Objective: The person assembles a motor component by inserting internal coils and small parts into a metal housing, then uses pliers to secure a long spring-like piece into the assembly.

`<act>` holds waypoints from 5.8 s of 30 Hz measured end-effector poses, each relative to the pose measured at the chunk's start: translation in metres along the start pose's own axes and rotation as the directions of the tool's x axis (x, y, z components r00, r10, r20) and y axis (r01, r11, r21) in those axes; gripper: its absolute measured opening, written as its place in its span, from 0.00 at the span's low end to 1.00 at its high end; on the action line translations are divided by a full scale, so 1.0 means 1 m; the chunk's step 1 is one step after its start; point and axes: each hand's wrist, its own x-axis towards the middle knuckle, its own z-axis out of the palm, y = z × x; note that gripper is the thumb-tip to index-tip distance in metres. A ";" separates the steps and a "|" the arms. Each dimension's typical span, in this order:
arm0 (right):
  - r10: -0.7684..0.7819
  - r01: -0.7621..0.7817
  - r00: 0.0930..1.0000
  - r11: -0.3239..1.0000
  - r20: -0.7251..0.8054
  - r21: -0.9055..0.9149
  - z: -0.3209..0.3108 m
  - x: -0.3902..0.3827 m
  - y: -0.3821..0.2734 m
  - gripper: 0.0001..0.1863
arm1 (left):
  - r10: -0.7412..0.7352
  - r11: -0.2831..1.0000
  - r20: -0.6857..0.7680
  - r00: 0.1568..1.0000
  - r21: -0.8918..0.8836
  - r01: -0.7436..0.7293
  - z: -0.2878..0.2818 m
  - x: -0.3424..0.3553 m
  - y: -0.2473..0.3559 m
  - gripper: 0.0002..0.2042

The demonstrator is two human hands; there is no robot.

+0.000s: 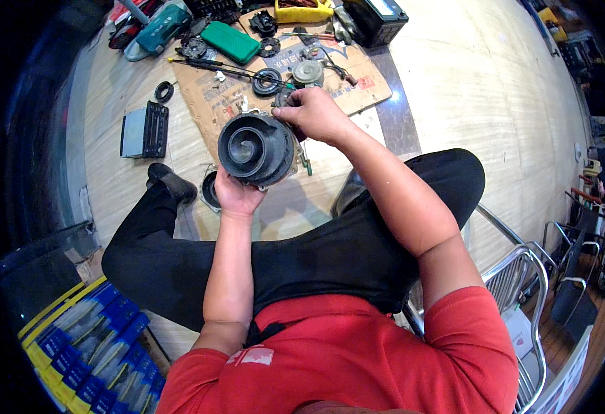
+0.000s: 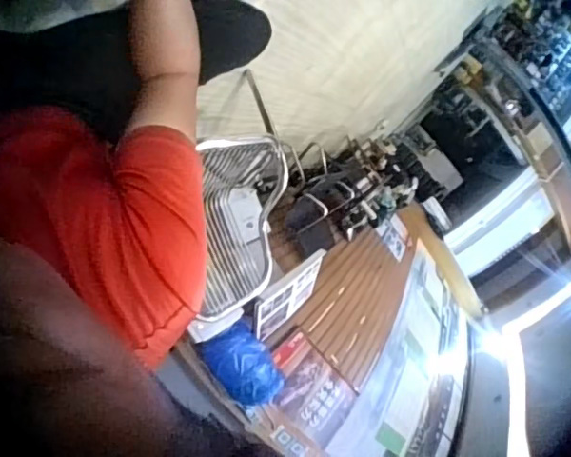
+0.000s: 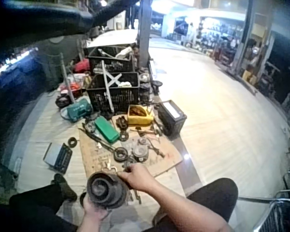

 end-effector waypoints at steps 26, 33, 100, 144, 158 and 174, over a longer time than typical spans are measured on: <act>0.138 -0.248 0.968 0.663 0.211 0.706 0.016 0.000 0.020 0.15 | 0.288 0.939 0.078 0.954 0.174 -0.298 0.004 0.004 0.012 0.23; 0.095 -0.286 0.949 0.667 0.302 0.688 0.014 0.005 0.032 0.20 | 0.372 0.852 0.195 0.908 0.317 -0.417 0.004 0.002 0.021 0.24; 0.356 -0.224 0.929 0.762 0.104 -0.607 0.138 0.074 0.259 0.11 | 0.279 0.880 -0.278 0.919 -0.309 -0.360 -0.021 0.027 0.074 0.33; -0.003 0.204 0.965 0.634 0.261 -0.746 -0.007 -0.055 0.000 0.38 | 0.546 0.813 -0.028 0.837 0.258 -0.522 -0.044 0.036 0.047 0.20; -0.156 0.214 0.970 0.205 0.185 -0.955 0.005 -0.053 -0.001 0.36 | 0.580 0.786 -0.113 0.807 0.338 -0.518 -0.037 0.031 0.038 0.22; -0.016 0.203 0.978 0.280 0.207 -0.938 0.009 -0.051 -0.003 0.25 | 0.505 0.810 -0.114 0.855 0.405 -0.424 -0.033 0.023 0.039 0.26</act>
